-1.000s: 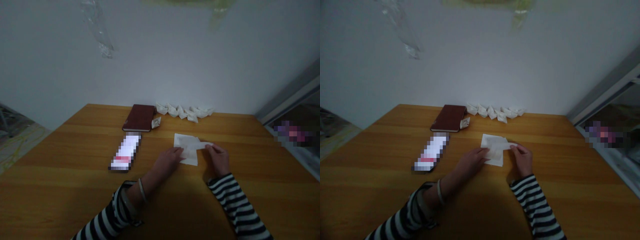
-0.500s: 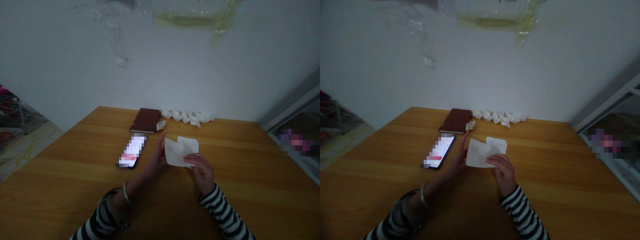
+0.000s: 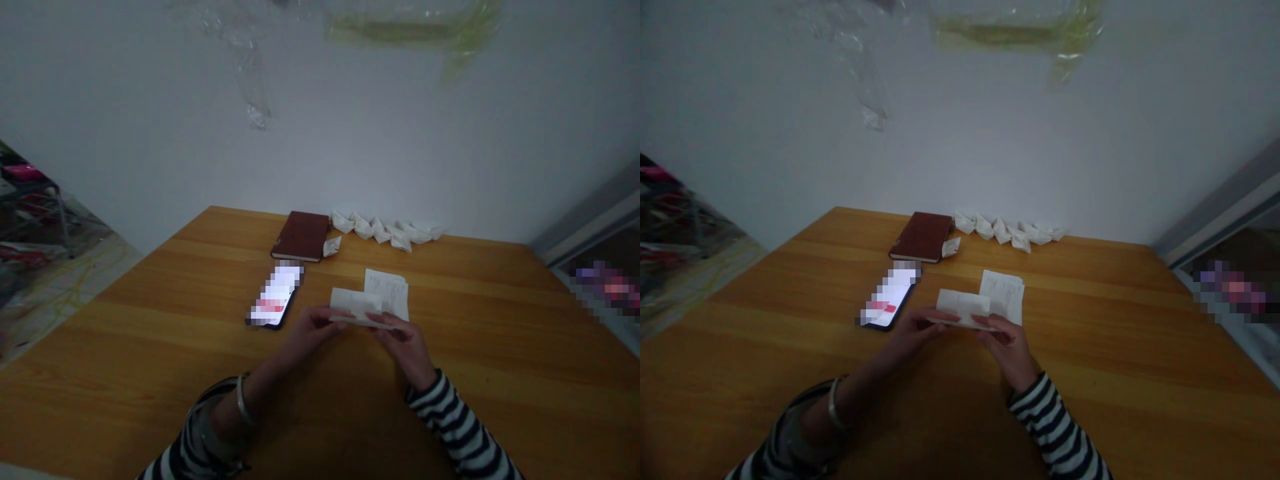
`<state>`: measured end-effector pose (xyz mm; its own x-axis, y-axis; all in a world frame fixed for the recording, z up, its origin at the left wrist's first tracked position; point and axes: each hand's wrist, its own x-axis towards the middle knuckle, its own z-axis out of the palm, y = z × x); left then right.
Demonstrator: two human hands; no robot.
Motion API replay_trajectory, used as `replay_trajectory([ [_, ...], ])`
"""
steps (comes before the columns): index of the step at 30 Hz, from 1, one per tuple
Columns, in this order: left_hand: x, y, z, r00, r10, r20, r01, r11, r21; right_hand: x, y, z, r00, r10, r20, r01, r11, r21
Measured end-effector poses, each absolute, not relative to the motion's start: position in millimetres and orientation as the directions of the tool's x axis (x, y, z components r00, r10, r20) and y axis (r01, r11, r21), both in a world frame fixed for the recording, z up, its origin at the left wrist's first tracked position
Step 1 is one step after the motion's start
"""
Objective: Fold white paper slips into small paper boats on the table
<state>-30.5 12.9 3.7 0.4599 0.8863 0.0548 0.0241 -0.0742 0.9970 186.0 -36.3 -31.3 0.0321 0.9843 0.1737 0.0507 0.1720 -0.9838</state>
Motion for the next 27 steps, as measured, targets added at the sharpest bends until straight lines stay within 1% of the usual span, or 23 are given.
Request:
replay_trajectory([
  [3,-22,4,3,0.440,0.898,-0.003,-0.052,0.029,0.998,176,-40,-24,0.112,0.976,0.188,0.039,0.184,-0.982],
  [5,-16,-2,2,0.381,0.924,-0.021,-0.161,0.089,0.983,169,-41,-21,0.150,0.968,0.201,0.046,0.196,-0.979],
  [7,-11,-5,1,0.308,0.951,-0.035,-0.276,0.124,0.953,164,-43,-20,0.157,0.971,0.181,0.023,0.180,-0.983],
  [9,-8,-6,-1,0.268,0.961,-0.063,-0.337,0.155,0.929,159,-44,-21,0.141,0.980,0.143,-0.023,0.147,-0.989],
  [11,-7,-5,-4,0.254,0.964,-0.083,-0.337,0.168,0.926,155,-45,-23,0.122,0.986,0.114,-0.060,0.122,-0.991],
  [13,-7,-4,-7,0.237,0.969,-0.071,-0.295,0.142,0.945,152,-46,-23,0.127,0.988,0.089,-0.068,0.099,-0.993],
  [16,-7,-3,-9,0.222,0.974,-0.037,-0.220,0.087,0.972,151,-47,-21,0.171,0.985,0.033,-0.030,0.039,-0.999],
  [18,-7,-4,-10,0.223,0.974,-0.033,-0.208,0.081,0.975,151,-47,-20,0.203,0.979,-0.016,-0.022,-0.012,-1.000],
  [20,-6,-6,-9,0.230,0.973,-0.028,-0.218,0.079,0.973,152,-46,-20,0.234,0.971,-0.054,-0.048,-0.044,-0.998],
  [23,-4,-9,-8,0.255,0.967,-0.015,-0.210,0.070,0.975,152,-45,-21,0.279,0.958,-0.067,-0.093,-0.042,-0.995],
  [27,-2,-11,-9,0.260,0.965,-0.032,-0.189,0.083,0.978,151,-46,-20,0.310,0.948,-0.066,-0.093,-0.039,-0.995],
])
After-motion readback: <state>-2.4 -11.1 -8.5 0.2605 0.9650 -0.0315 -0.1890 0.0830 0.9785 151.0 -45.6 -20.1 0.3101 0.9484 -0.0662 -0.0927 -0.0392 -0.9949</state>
